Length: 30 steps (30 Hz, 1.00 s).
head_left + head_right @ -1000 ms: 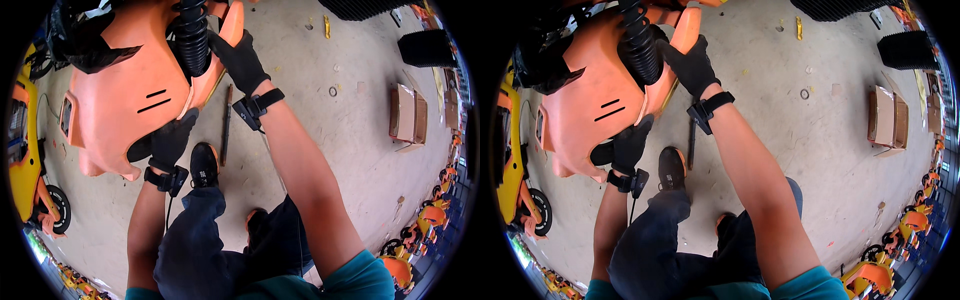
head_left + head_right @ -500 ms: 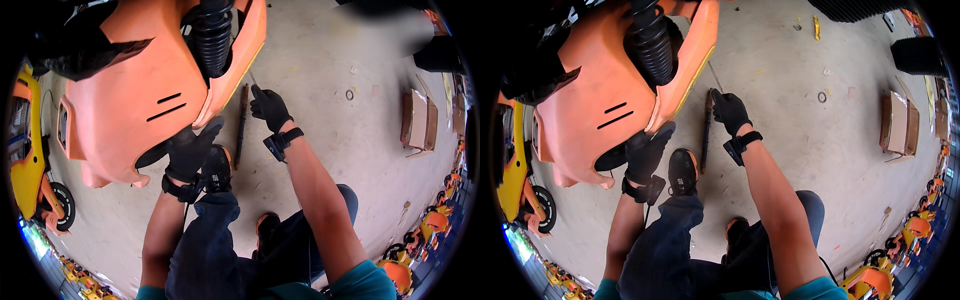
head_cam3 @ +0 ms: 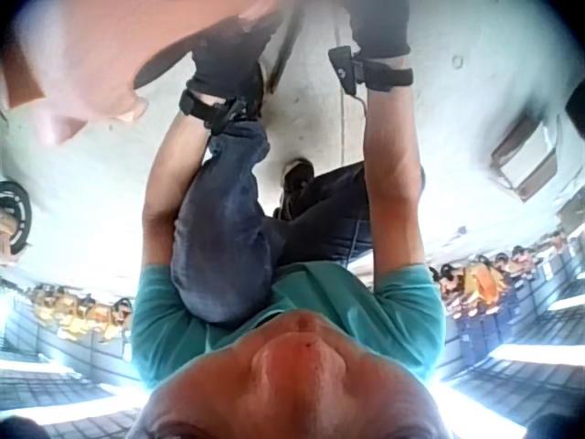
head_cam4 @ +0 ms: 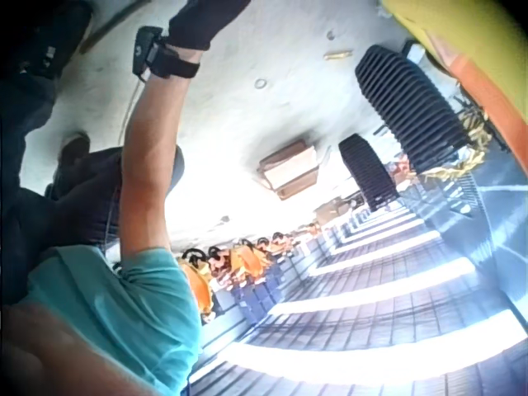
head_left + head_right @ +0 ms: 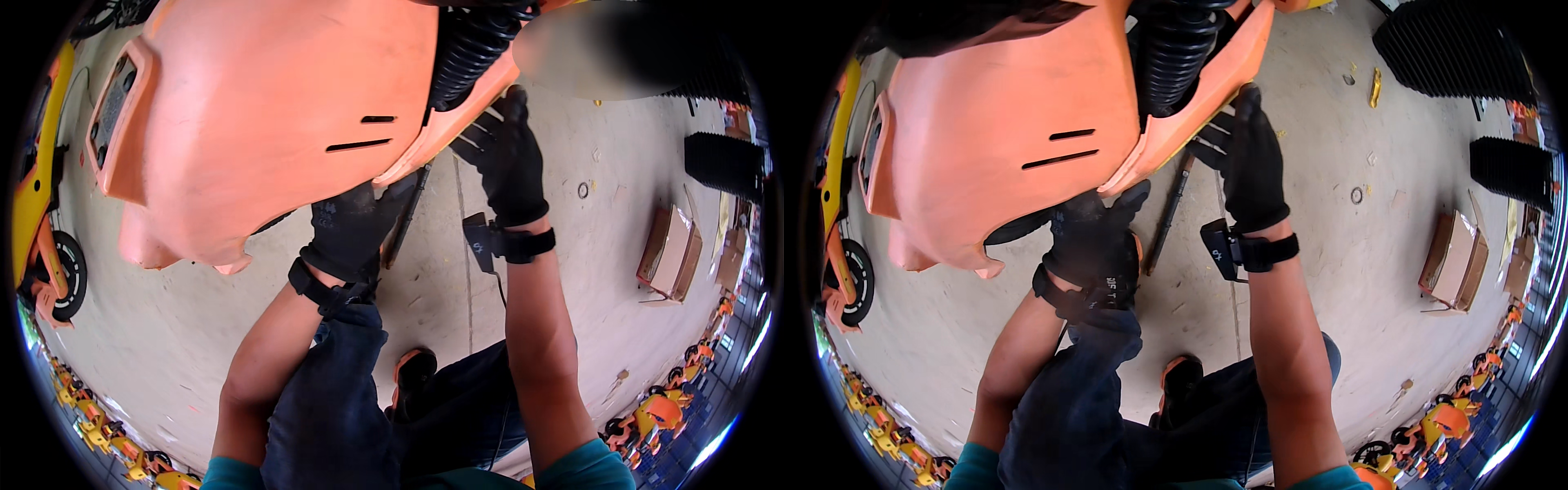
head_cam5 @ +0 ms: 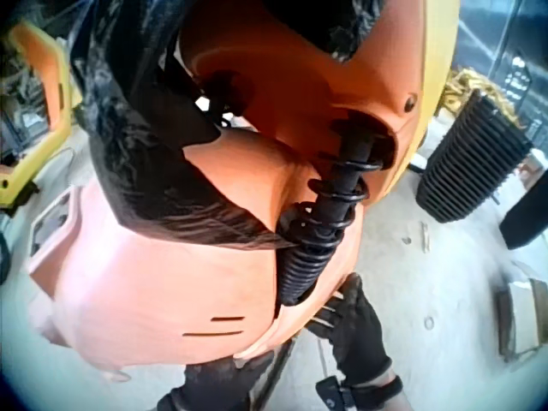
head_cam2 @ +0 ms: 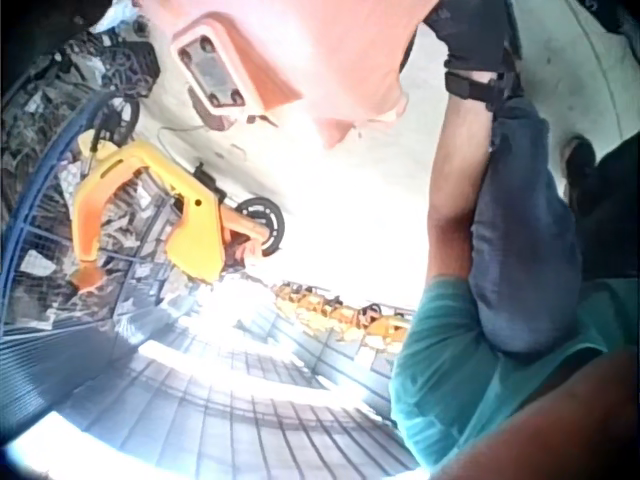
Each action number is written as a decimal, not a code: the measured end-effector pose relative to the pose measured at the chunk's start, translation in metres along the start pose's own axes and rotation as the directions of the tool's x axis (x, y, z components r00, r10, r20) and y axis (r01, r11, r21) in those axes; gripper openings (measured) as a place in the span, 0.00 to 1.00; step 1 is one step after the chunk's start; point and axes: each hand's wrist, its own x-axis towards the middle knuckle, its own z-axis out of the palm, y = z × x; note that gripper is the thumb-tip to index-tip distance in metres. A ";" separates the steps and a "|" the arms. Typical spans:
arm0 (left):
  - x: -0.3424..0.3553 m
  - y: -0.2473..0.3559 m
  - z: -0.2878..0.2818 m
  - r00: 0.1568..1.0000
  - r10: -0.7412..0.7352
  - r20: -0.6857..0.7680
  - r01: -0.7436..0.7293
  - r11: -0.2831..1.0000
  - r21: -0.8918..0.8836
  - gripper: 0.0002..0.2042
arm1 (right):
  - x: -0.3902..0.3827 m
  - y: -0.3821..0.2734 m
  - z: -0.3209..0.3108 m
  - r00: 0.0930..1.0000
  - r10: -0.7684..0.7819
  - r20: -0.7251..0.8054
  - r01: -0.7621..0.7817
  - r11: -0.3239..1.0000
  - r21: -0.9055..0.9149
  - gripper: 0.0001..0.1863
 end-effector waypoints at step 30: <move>-0.006 0.011 -0.022 0.988 -0.154 -0.024 0.146 0.970 -0.195 0.08 | 0.071 -0.039 -0.007 0.969 -0.060 0.238 0.082 0.993 -0.083 0.19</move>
